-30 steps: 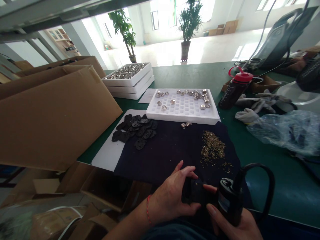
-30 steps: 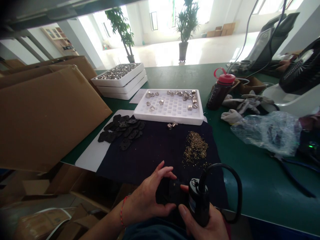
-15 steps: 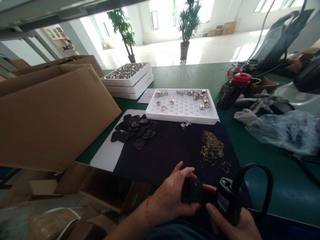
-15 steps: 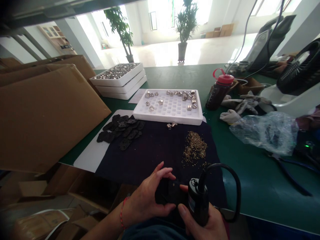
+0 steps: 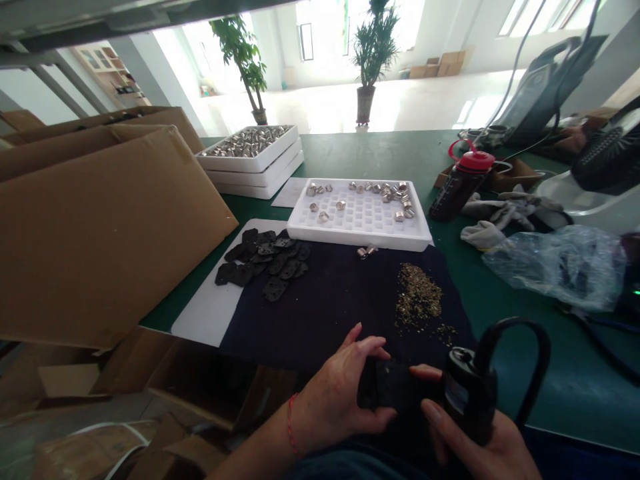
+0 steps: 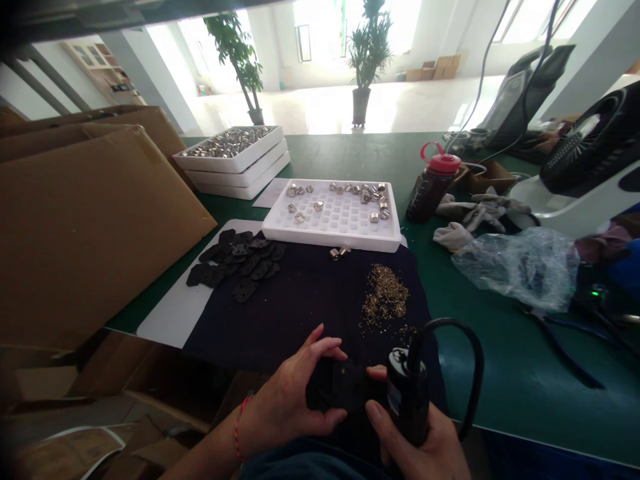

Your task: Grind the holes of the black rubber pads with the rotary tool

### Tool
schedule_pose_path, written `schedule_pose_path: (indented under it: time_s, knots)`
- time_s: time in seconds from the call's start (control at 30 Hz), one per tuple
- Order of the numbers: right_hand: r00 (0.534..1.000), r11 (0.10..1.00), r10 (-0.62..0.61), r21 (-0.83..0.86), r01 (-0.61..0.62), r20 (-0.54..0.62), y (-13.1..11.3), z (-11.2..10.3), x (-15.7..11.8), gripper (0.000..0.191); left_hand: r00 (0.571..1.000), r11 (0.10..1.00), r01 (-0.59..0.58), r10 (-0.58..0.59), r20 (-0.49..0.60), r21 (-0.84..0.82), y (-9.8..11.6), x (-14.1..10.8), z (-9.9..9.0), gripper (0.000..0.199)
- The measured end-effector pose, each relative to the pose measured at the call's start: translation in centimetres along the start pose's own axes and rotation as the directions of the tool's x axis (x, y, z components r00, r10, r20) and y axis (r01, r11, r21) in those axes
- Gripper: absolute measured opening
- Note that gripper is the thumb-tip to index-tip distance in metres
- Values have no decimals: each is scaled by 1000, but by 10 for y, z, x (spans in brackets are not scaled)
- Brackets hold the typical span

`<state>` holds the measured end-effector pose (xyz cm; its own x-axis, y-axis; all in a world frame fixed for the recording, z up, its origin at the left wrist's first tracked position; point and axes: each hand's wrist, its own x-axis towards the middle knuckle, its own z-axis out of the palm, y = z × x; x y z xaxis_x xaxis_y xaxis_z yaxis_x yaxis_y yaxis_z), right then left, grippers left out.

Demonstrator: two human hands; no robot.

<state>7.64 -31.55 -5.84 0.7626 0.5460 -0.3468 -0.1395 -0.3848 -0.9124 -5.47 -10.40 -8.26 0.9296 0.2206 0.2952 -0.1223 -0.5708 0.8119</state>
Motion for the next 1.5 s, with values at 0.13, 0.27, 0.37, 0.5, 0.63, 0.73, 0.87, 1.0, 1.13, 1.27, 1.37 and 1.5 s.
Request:
schedule_pose_path:
  time_s: [0.13,0.27,0.37,0.5,0.63,0.73,0.87,1.0,1.13,1.27,1.37,1.5]
  knots:
    - [951,934,-176,262,243,-256,-40,-21,12,47,1000,1000,-20,20,-21,0,1,0,0,96]
    - [781,722,-245,430,542,-574,-95,-6,20,25,999,1000,-26,26,-39,9,1,1,2,96]
    - [668,663,-319,345,664,-672,-119,17,29,25,997,998,-50,51,-49,31,0,1,3,96]
    - [592,620,-390,274,735,-705,-123,40,46,27,998,999,-35,36,-43,29,1,2,3,94]
    - [605,602,-401,300,740,-688,-114,46,58,26,999,999,-30,31,-36,11,0,1,3,95]
    - [607,600,-403,303,740,-685,-111,48,61,25,999,1000,-26,26,-35,6,-1,1,4,94]
    - [622,597,-397,324,734,-675,-110,49,63,22,998,999,-40,40,-44,-2,-2,1,5,95]
    - [622,600,-391,325,731,-678,-108,49,65,21,996,998,-67,68,-62,10,-3,1,6,99]
    - [618,620,-379,307,722,-688,-112,49,62,21,995,996,-82,83,-55,21,-2,1,5,102]
    - [636,646,-350,315,695,-688,-122,45,50,24,995,997,-81,81,-53,13,-3,1,5,99]
    - [726,674,-312,396,623,-613,-126,38,39,31,996,997,-77,77,-54,7,-3,1,5,97]
    - [825,695,-292,485,531,-485,-124,34,32,35,996,997,-81,81,-42,6,-2,2,3,91]
